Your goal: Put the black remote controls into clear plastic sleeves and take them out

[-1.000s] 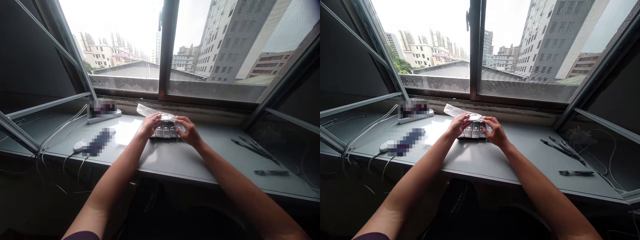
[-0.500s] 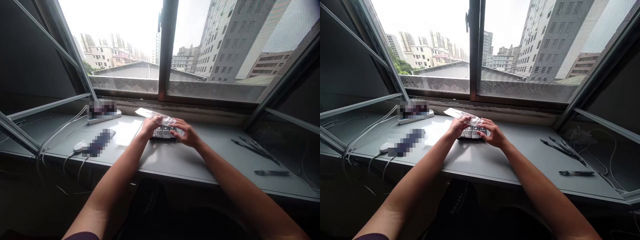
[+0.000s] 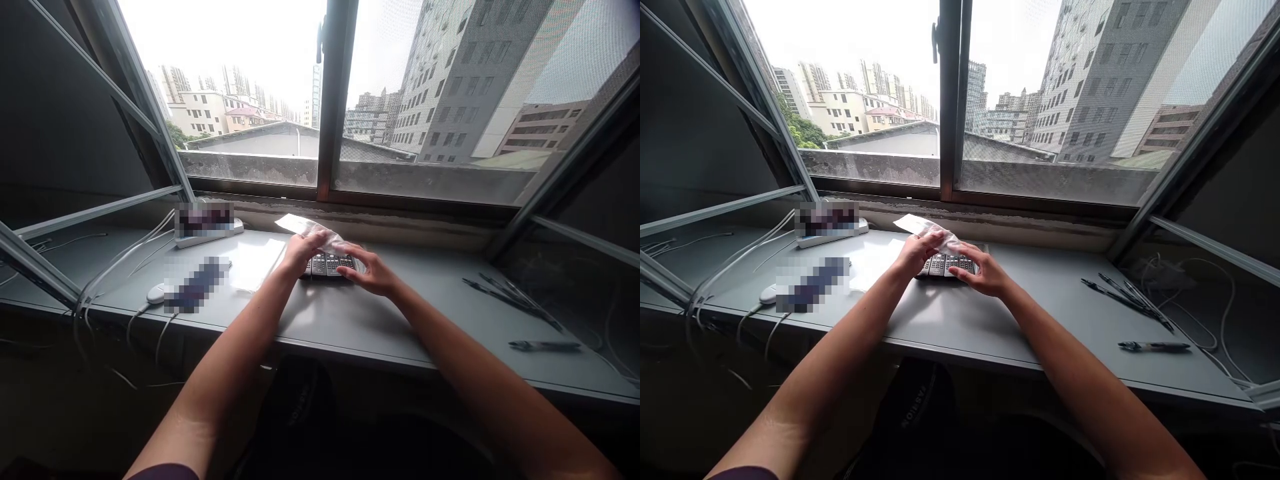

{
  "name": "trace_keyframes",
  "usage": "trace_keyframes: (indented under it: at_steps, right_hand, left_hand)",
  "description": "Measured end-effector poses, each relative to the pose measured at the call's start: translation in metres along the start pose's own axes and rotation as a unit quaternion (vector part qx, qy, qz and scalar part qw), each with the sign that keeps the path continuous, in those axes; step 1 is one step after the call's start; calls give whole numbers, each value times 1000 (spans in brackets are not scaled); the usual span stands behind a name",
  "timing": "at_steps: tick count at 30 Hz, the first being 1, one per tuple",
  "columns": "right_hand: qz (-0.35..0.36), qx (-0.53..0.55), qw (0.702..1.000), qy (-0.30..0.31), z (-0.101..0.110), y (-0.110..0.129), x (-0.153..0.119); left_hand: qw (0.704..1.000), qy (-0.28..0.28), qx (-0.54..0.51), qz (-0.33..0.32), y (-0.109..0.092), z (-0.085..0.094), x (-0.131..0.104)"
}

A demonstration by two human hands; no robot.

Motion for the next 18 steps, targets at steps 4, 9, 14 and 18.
trace_keyframes:
  at_steps: [4,9,14,18]
  right_hand:
    - [4,1,1000,18,-2,3,0]
    - [-25,52,997,43,-7,-1,-1]
    - [-12,46,998,37,-6,3,-1]
    - [-34,95,994,51,-7,3,0]
  left_hand:
    - [999,32,7,4,-1,-6,-2]
    - [996,85,18,14,-2,-14,-4]
    - [997,80,7,-3,-2,-12,0]
    - [998,62,9,-13,-5,-10,0]
Point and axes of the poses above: each hand's wrist, its own x-axis towards the middle knuckle, its own z-axis out of the back of the hand, y = z × x, the point moved 9 cm from there along x, towards the middle knuckle, and after that the axes turned 11 degrees about -z, right-handed, at the moved point
